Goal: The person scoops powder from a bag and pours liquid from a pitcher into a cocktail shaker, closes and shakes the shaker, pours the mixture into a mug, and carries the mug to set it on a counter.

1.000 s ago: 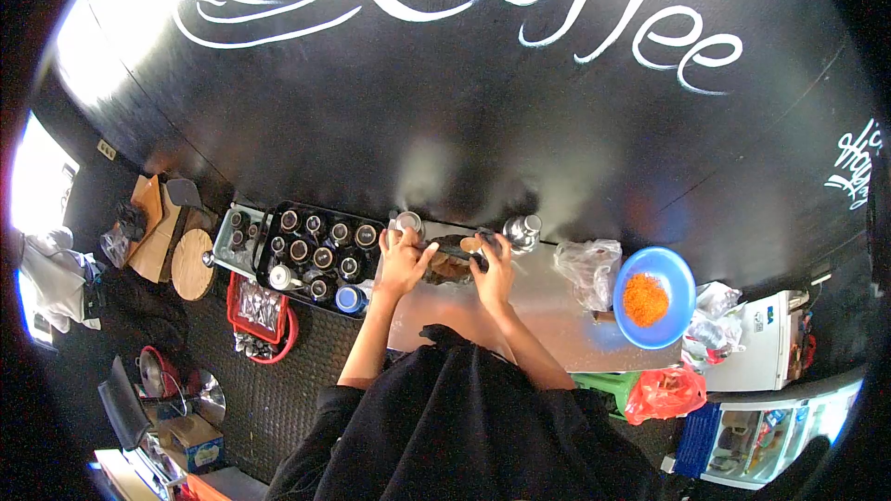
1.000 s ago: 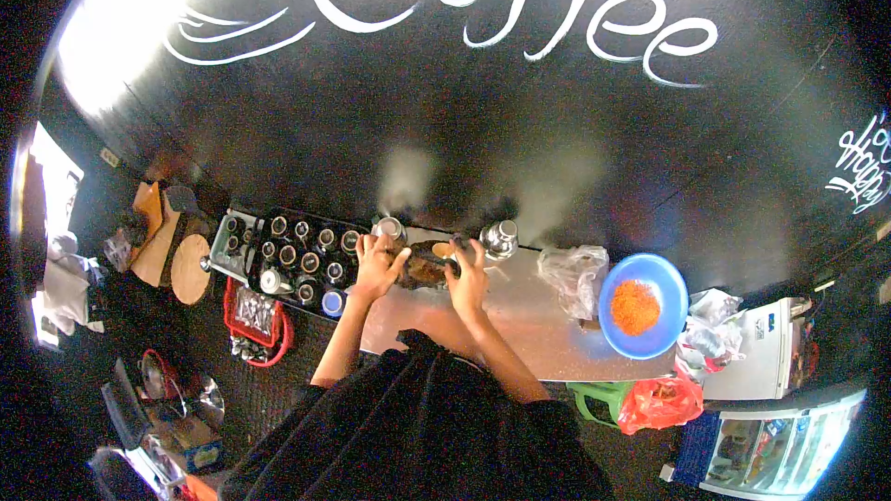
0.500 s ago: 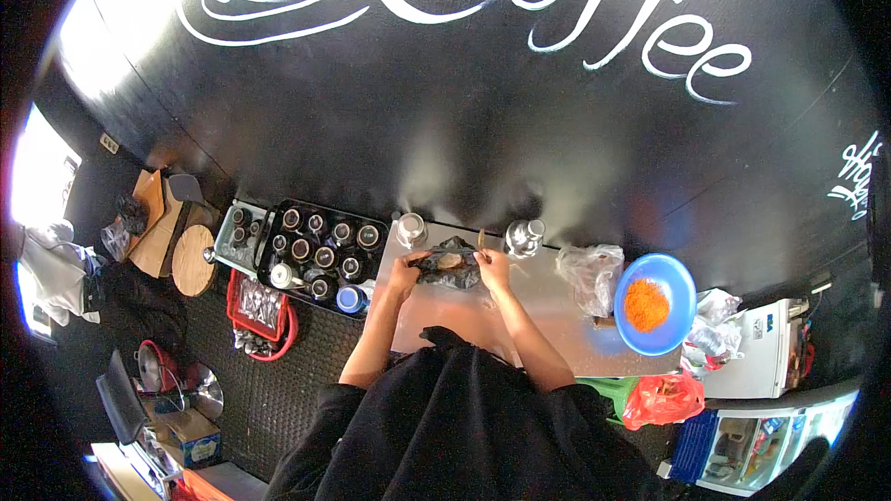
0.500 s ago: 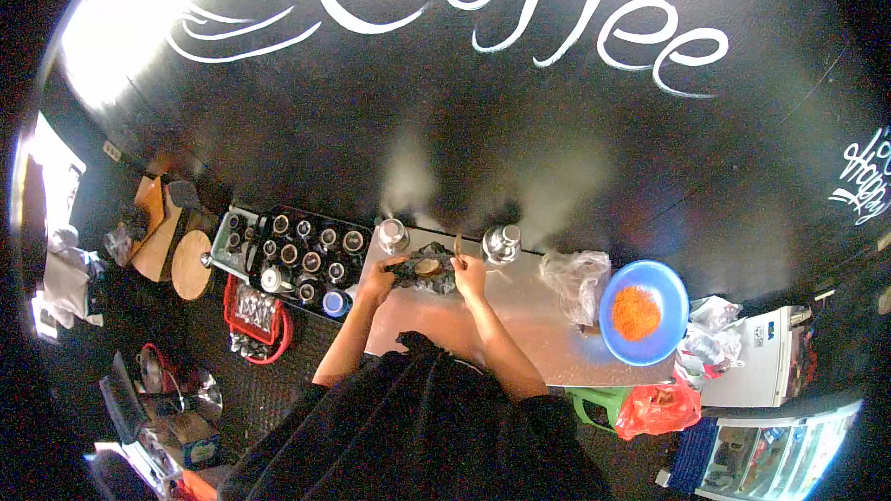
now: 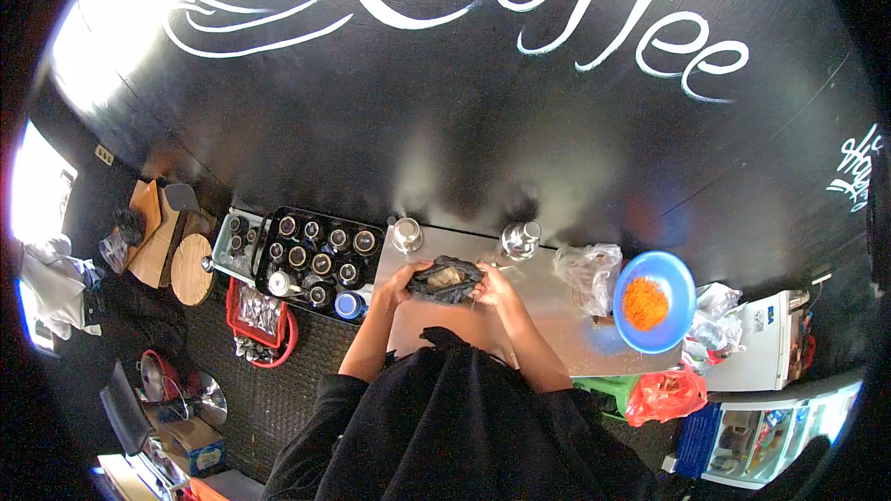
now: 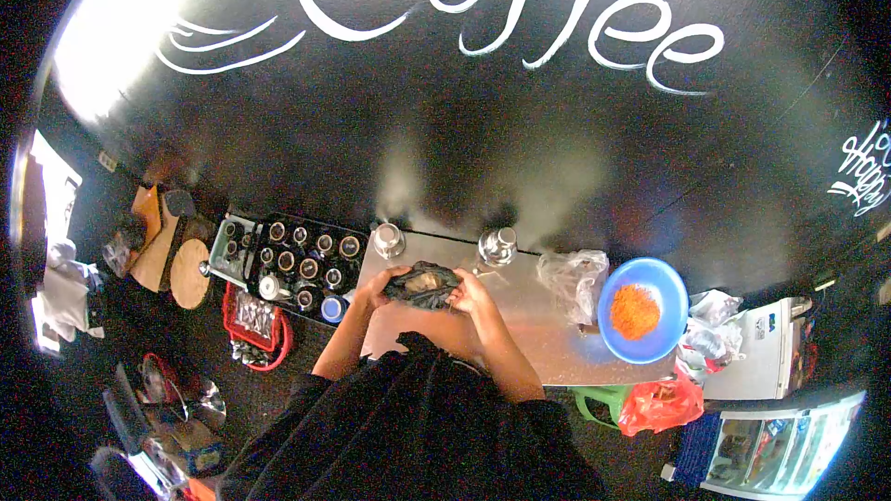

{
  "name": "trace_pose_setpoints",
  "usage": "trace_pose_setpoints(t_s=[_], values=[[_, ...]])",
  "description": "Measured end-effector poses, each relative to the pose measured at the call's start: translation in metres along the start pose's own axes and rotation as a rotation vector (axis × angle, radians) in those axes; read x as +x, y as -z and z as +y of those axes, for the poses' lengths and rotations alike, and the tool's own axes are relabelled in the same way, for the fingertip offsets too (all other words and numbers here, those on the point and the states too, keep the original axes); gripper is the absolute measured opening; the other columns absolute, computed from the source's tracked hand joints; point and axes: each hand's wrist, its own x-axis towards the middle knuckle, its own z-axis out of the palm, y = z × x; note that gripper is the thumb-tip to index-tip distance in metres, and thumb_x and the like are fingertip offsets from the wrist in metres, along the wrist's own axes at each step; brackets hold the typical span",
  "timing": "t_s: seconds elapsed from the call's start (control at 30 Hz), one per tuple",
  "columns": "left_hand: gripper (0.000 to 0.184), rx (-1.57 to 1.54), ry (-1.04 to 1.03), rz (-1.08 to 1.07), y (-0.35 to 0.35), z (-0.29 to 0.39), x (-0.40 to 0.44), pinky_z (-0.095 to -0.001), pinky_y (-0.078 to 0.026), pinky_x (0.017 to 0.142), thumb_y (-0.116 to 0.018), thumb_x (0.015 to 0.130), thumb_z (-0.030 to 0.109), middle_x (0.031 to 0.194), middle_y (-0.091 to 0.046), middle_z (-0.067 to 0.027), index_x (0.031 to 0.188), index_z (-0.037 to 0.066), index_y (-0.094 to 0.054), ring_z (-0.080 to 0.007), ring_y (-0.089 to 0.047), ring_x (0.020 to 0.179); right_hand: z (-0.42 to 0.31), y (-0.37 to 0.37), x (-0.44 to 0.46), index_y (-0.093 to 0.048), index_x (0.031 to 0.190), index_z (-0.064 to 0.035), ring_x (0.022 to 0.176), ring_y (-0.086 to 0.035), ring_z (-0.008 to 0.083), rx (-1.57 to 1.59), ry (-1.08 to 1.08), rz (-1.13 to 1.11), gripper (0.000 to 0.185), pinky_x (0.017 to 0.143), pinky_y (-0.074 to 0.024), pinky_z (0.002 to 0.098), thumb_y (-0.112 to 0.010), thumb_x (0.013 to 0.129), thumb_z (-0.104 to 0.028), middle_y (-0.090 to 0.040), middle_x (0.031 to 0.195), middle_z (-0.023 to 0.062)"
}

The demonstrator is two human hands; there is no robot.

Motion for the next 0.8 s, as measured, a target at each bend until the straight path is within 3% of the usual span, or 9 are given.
trace_pose_setpoints(t_s=[0.17,0.27,0.37,0.4,0.47,0.57,0.63,0.73,0.8], values=[[0.034,0.220,0.054,0.113,-0.013,0.012,-0.013,-0.0302,-0.050,0.076,-0.063,0.082,0.031,0.103,-0.064,-0.0058,0.108,0.010,-0.060,-0.0156,-0.061,0.091,-0.002,-0.021,-0.015,-0.049,0.089,-0.0114,0.052,-0.036,0.0147,-0.008,-0.007,0.131,0.018,0.051,-0.0322,0.0304,-0.052,0.087,-0.029,-0.049,0.067,0.0033],[0.036,-0.138,0.187,-0.073,0.023,-0.024,0.028,-0.0351,-0.051,0.078,-0.062,0.085,0.032,0.106,-0.062,-0.0090,0.110,0.006,-0.058,-0.0205,-0.060,0.092,0.003,-0.006,0.003,-0.050,0.085,-0.0114,0.047,-0.035,0.0133,0.139,0.031,0.299,0.017,0.046,-0.0306,0.0304,-0.050,0.088,-0.028,-0.047,0.061,0.0018],[0.029,-0.112,-0.207,0.091,0.020,-0.047,0.029,-0.0324,-0.049,0.073,-0.065,0.083,0.029,0.107,-0.061,-0.0074,0.100,0.006,-0.060,-0.0196,-0.058,0.095,0.020,0.017,0.015,-0.053,0.080,-0.0112,0.038,-0.031,0.0114,0.185,0.081,0.203,0.015,0.036,-0.0240,0.0262,-0.049,0.089,-0.023,-0.043,0.054,-0.0002],[0.023,-0.107,-0.324,0.278,0.018,-0.049,0.029,-0.0316,-0.048,0.070,-0.068,0.081,0.024,0.102,-0.062,-0.0069,0.094,0.007,-0.060,-0.0195,-0.058,0.090,0.020,0.021,0.016,-0.053,0.080,-0.0112,0.038,-0.031,0.0114,0.184,0.080,0.204,0.015,0.036,-0.0240,0.0262,-0.049,0.089,-0.023,-0.043,0.054,-0.0002],[0.018,-0.102,-0.436,0.470,0.010,-0.046,0.018,-0.0307,-0.046,0.067,-0.071,0.078,0.019,0.097,-0.062,-0.0063,0.088,0.007,-0.060,-0.0194,-0.057,0.085,0.022,0.028,0.016,-0.053,0.083,-0.0117,0.037,-0.028,0.0087,-0.041,0.221,0.109,0.013,0.036,-0.0229,0.0235,-0.052,0.089,-0.024,-0.044,0.058,-0.0017],[0.019,0.736,-1.080,0.957,-0.014,-0.022,-0.004,-0.0325,-0.043,0.061,-0.073,0.071,0.009,0.077,-0.058,-0.0050,0.084,0.008,-0.060,-0.0177,-0.052,0.067,0.025,-0.005,-0.015,-0.053,0.086,-0.0125,0.036,-0.027,0.0067,-0.126,0.410,0.243,0.018,0.034,-0.0204,0.0214,-0.063,0.084,-0.027,-0.046,0.064,-0.0036],[0.018,0.680,-1.110,0.778,-0.023,-0.017,-0.007,-0.0318,-0.043,0.059,-0.073,0.071,0.009,0.072,-0.057,-0.0042,0.084,0.008,-0.060,-0.0174,-0.051,0.062,0.026,-0.009,-0.018,-0.055,0.091,-0.0117,0.037,-0.030,0.0058,-0.253,0.477,0.323,0.031,0.034,-0.0214,0.0216,-0.076,0.074,-0.026,-0.049,0.067,-0.0037],[0.018,0.662,-1.039,0.523,-0.048,-0.007,-0.025,-0.0315,-0.046,0.054,-0.072,0.069,0.007,0.059,-0.055,-0.0039,0.084,0.008,-0.062,-0.0193,-0.052,0.050,0.031,-0.025,-0.030,-0.056,0.098,-0.0101,0.039,-0.033,0.0054,-0.372,0.543,0.339,0.038,0.034,-0.0234,0.0219,-0.079,0.070,-0.024,-0.052,0.070,-0.0024],[0.027,1.093,-0.917,0.174,-0.045,-0.010,-0.018,-0.0343,-0.050,0.065,-0.075,0.062,0.007,0.072,-0.062,-0.0056,0.086,0.009,-0.063,-0.0227,-0.061,0.069,0.033,-0.032,-0.041,-0.056,0.094,-0.0066,0.039,-0.034,0.0022,-0.359,0.574,0.357,0.032,0.034,-0.0186,0.0211,-0.077,0.072,-0.016,-0.053,0.064,-0.0034]])
